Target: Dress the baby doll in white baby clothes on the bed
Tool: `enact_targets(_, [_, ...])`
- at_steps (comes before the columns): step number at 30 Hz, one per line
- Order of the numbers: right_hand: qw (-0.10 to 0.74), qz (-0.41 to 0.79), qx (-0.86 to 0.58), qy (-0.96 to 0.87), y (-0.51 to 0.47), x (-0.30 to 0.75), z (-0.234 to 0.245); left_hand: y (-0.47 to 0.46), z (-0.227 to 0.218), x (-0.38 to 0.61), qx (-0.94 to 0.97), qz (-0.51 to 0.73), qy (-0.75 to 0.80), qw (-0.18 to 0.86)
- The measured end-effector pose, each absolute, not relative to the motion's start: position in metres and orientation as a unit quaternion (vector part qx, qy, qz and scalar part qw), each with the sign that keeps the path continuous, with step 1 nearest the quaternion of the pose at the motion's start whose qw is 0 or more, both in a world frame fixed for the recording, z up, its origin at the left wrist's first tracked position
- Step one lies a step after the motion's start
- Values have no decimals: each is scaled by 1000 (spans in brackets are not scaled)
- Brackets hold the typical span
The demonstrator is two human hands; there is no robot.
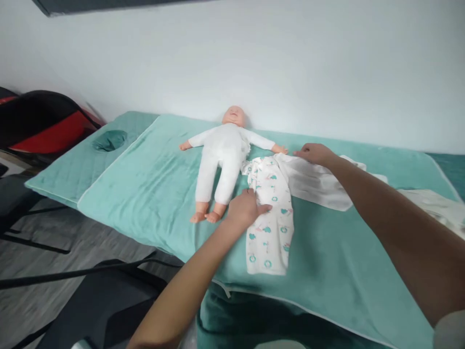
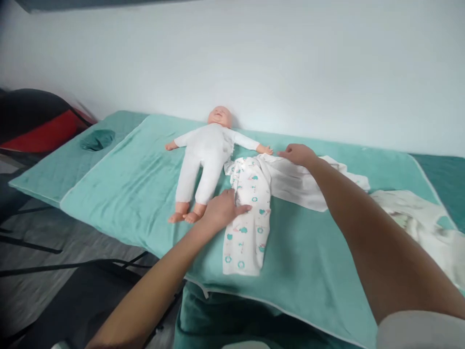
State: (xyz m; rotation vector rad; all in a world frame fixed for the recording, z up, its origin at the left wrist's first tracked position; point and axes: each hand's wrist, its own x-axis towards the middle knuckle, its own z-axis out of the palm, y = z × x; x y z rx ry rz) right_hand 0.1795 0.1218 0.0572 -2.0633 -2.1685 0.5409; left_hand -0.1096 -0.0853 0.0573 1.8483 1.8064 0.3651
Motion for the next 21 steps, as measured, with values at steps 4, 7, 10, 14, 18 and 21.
enact_targets(4, [15, 132, -614, -778, 64, 193, 76, -97, 48, -74, 753, 155, 560, 308])
enact_targets(7, [115, 145, -563, -806, 14, 185, 104, -123, 65, -57, 850, 206, 410, 259])
enact_targets(10, [215, 192, -444, -848, -48, 171, 148, -155, 90, -39, 860, 293, 395, 134])
enact_targets(14, [226, 240, -371, -868, -139, 162, 208, -178, 117, -19, 769, 456, 445, 61])
enact_targets(18, [206, 251, -369, -871, -209, 173, 238, -196, 141, -9, 788, 441, 426, 60])
enact_targets(21, [195, 223, -444, -846, -240, 190, 241, -213, 162, -8, 790, 407, 453, 78])
